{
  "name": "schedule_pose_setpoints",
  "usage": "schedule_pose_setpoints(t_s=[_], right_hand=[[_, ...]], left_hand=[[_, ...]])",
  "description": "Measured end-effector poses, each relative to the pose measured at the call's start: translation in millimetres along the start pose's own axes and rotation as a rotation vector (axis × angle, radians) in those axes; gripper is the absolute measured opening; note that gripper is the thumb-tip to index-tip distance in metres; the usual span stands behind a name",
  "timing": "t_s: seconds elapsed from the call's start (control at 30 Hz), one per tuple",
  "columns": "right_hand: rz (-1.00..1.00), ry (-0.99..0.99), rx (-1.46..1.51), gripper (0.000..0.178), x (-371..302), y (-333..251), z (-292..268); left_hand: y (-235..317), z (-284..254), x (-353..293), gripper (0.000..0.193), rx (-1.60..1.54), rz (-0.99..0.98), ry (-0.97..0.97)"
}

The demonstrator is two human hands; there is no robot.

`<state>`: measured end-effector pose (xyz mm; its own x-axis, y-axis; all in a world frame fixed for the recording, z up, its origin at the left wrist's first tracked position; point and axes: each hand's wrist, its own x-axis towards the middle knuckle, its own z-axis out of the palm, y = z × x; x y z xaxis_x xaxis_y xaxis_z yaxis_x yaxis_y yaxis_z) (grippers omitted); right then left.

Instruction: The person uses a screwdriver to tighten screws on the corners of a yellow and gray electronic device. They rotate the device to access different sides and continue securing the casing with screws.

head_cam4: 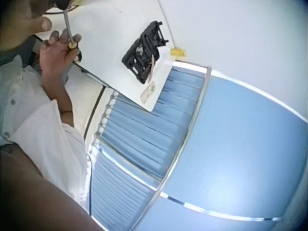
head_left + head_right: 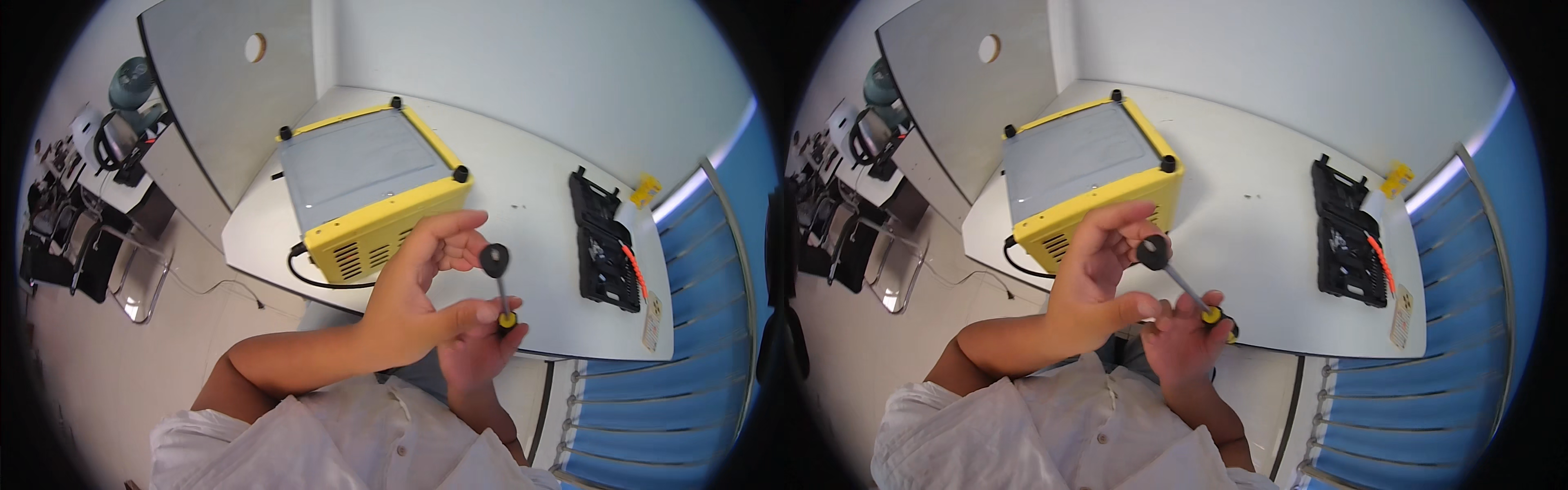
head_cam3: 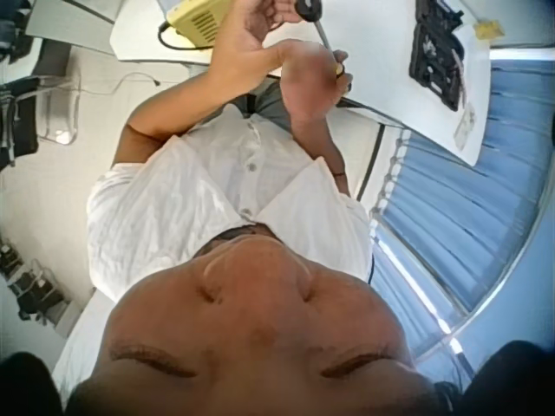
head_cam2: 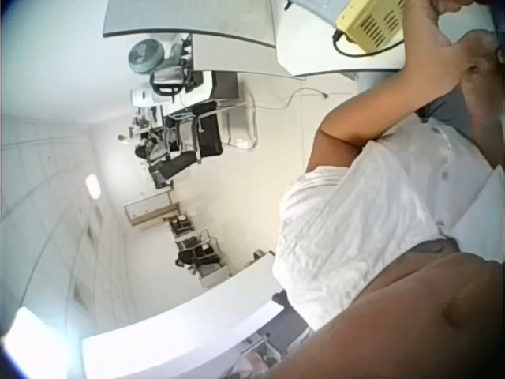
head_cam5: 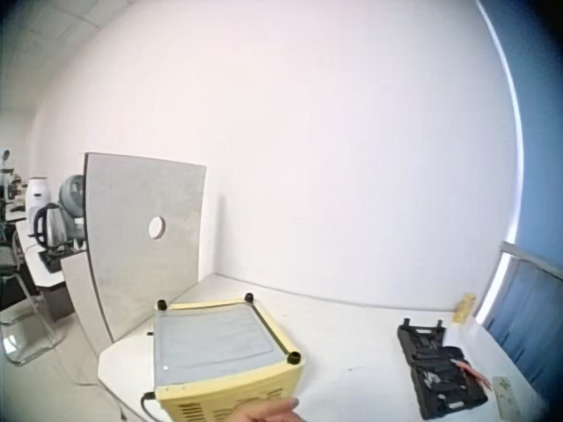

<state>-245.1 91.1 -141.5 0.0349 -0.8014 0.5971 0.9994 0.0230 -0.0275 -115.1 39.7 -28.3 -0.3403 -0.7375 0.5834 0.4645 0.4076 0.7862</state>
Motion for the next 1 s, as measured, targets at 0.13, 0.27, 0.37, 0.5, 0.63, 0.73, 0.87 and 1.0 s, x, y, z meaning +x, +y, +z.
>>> schedule_pose_setpoints(t_s=[0.13, 0.27, 0.37, 0.5, 0.63, 0.73, 0.87, 1.0], right_hand=[[0.029, 0.004, -0.053, 0.04, 5.7, -12.4, 6.0], [0.075, -0.011, -0.061, 0.038, 14.1, -21.1, -0.6], [0.082, 0.002, -0.066, 0.038, 22.2, -16.7, -6.8], [0.092, 0.039, -0.089, 0.038, 27.5, -14.6, -11.1], [0.108, 0.067, -0.181, 0.037, 34.1, -16.1, -11.9], [0.106, 0.067, -0.331, 0.038, 42.4, -19.2, -12.2], [0.049, 0.039, -0.582, 0.038, 60.3, -21.8, -10.0], [0.065, 0.007, -0.652, 0.038, 76.3, -22.1, -2.3]], left_hand=[[14.6, -61.3, -27.4, 0.038, 0.603, 0.517, 0.074], [32.8, -121.3, -32.1, 0.062, 1.172, 0.309, 0.193], [20.3, -148.2, -24.2, 0.087, 1.183, 0.154, 0.095], [18.1, -154.3, -10.7, 0.087, 1.191, 0.06, -0.062], [11.0, -154.7, -10.5, 0.08, 1.205, 0.067, -0.062], [8.1, -153.8, -11.2, 0.079, 1.205, 0.068, -0.058], [12.7, -152.3, -10.3, 0.074, 1.276, 0.089, -0.06], [15.1, -148.9, -10.1, 0.071, 1.331, 0.09, -0.069]])
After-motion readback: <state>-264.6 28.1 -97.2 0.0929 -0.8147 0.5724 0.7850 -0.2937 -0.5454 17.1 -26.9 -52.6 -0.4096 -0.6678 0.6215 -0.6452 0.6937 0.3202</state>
